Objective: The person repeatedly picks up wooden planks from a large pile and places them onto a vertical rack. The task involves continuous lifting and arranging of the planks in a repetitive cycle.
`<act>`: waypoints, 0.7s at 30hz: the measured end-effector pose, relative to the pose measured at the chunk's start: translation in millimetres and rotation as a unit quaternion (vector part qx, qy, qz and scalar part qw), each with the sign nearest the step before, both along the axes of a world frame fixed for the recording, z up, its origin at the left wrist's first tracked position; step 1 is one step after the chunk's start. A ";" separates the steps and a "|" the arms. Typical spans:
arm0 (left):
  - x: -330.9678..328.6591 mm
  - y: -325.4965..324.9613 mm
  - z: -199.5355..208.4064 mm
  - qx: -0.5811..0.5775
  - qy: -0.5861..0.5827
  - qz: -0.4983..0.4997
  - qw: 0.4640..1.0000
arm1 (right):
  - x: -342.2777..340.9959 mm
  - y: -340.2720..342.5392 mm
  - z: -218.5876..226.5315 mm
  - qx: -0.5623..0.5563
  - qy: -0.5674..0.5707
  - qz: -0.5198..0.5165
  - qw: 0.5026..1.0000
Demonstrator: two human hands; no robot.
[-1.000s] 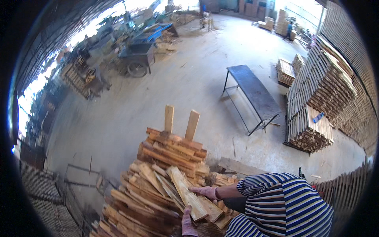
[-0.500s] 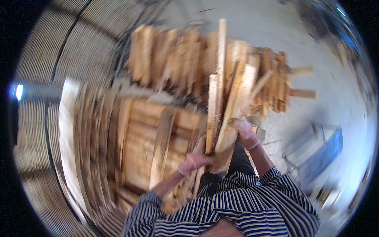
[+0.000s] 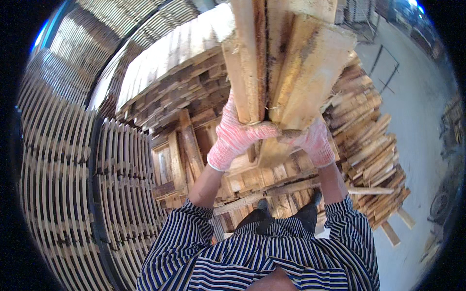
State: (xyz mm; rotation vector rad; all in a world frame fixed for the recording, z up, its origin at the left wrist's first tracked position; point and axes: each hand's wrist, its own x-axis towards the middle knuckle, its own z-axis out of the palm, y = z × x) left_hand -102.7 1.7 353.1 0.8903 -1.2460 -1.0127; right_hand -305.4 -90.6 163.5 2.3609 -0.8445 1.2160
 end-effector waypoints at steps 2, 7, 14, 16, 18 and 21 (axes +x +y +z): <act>40.6 -1.9 6.0 -0.018 -0.053 0.036 0.998 | 41.8 -20.3 18.4 -0.204 -0.055 0.011 0.977; 168.8 2.5 -78.9 0.146 -0.306 0.085 0.937 | 147.8 -27.4 43.3 0.158 0.068 0.287 0.942; 237.9 52.5 -185.1 0.198 -0.153 0.089 0.964 | 231.8 6.9 -15.3 0.524 -0.192 0.531 0.638; 241.5 47.0 -191.9 0.180 -0.124 0.088 0.972 | 231.9 7.3 8.3 0.583 -0.200 0.516 0.595; 240.1 38.1 -194.7 0.152 -0.112 0.094 0.978 | 230.4 5.6 28.6 0.541 -0.155 0.463 0.685; 259.2 46.2 -161.1 0.094 -0.114 0.146 0.978 | 252.1 20.9 88.7 0.479 -0.048 0.365 0.797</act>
